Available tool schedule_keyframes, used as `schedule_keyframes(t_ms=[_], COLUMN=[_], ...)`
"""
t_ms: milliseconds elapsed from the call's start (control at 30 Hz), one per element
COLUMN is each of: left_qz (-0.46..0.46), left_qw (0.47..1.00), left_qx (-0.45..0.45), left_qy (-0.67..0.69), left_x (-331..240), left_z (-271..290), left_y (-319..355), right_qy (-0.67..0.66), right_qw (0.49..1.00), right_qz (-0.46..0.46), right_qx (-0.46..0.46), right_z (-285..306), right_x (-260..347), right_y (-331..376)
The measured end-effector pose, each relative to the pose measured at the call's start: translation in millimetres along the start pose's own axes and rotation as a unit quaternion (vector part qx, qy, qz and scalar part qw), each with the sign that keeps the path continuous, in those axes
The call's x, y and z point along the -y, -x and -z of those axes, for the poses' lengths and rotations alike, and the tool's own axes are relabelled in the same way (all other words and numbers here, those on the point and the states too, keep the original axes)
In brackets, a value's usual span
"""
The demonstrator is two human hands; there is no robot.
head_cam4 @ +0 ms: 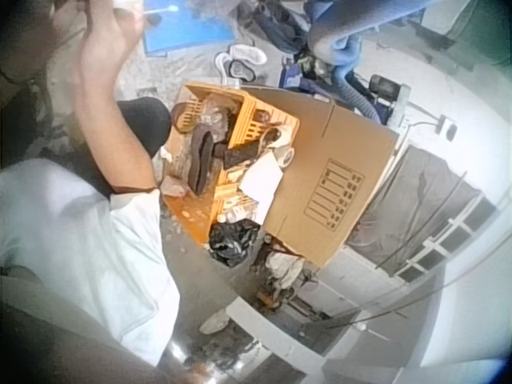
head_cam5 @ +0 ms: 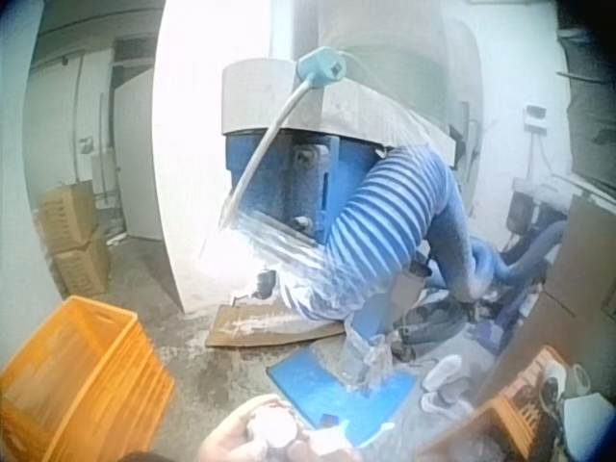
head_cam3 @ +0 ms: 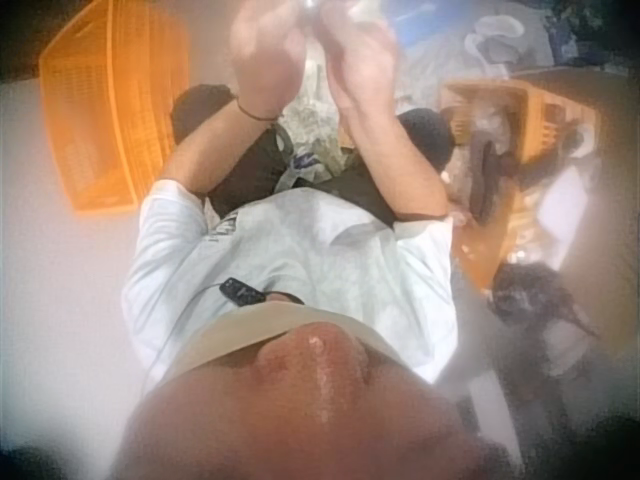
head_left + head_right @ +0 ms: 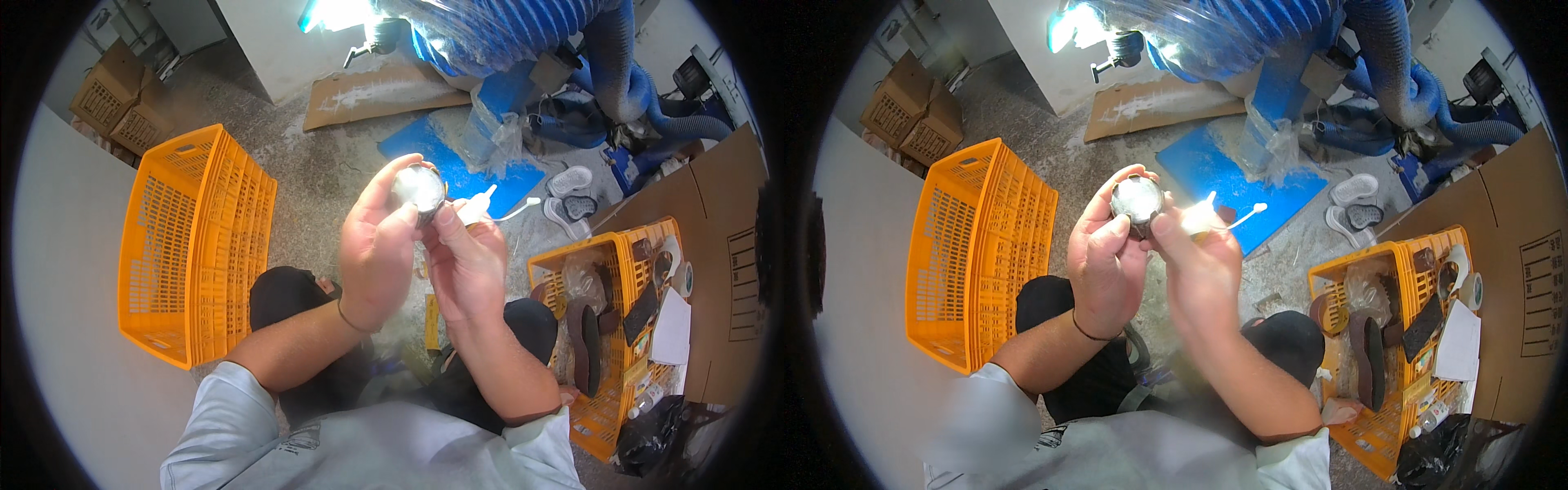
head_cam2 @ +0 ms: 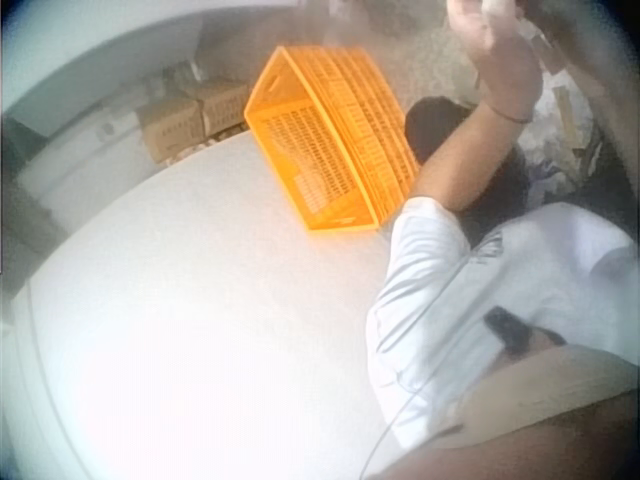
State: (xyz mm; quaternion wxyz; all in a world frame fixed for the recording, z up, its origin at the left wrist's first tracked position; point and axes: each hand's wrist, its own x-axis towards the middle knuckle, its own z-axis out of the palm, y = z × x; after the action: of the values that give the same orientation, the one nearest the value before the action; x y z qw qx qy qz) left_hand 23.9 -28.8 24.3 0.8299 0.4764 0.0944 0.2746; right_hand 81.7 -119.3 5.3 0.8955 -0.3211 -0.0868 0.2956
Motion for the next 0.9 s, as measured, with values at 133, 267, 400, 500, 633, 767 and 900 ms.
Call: schedule_keyframes(t_ms=[133, 267, 400, 500, 633, 767, 900], left_qz=[-0.012, -0.031, -0.043, -0.071, -0.088, -0.107, -0.106], left_qw=[1.0, 0.999, 0.998, 0.997, 0.995, 0.993, 0.992], left_qx=[-0.009, -0.001, 0.007, -0.008, 0.003, 0.017, 0.016], left_qy=[-0.003, -0.026, -0.033, -0.013, -0.044, -0.054, -0.068], left_x=[4, 6, 6, 8, 7, 8, 8], left_z=[0, 4, 6, 4, 5, 7, 7], left_y=[2, 2, 2, 3, 3, 2, 3], right_qy=[0.022, 0.025, 0.009, 0.007, 0.017, 0.052, 0.055], right_qw=[1.0, 0.999, 1.0, 1.0, 1.0, 0.998, 0.998], right_qz=[0.004, 0.01, 0.01, -0.001, -0.013, -0.029, -0.026], right_qx=[-0.004, 0.027, 0.022, -0.01, 0.002, -0.014, -0.003], right_z=[1, 2, -1, -6, -9, -12, -13], right_x=[-2, -1, 0, 3, 10, 16, 19], right_y=[0, 0, 2, 4, 6, 7, 9])
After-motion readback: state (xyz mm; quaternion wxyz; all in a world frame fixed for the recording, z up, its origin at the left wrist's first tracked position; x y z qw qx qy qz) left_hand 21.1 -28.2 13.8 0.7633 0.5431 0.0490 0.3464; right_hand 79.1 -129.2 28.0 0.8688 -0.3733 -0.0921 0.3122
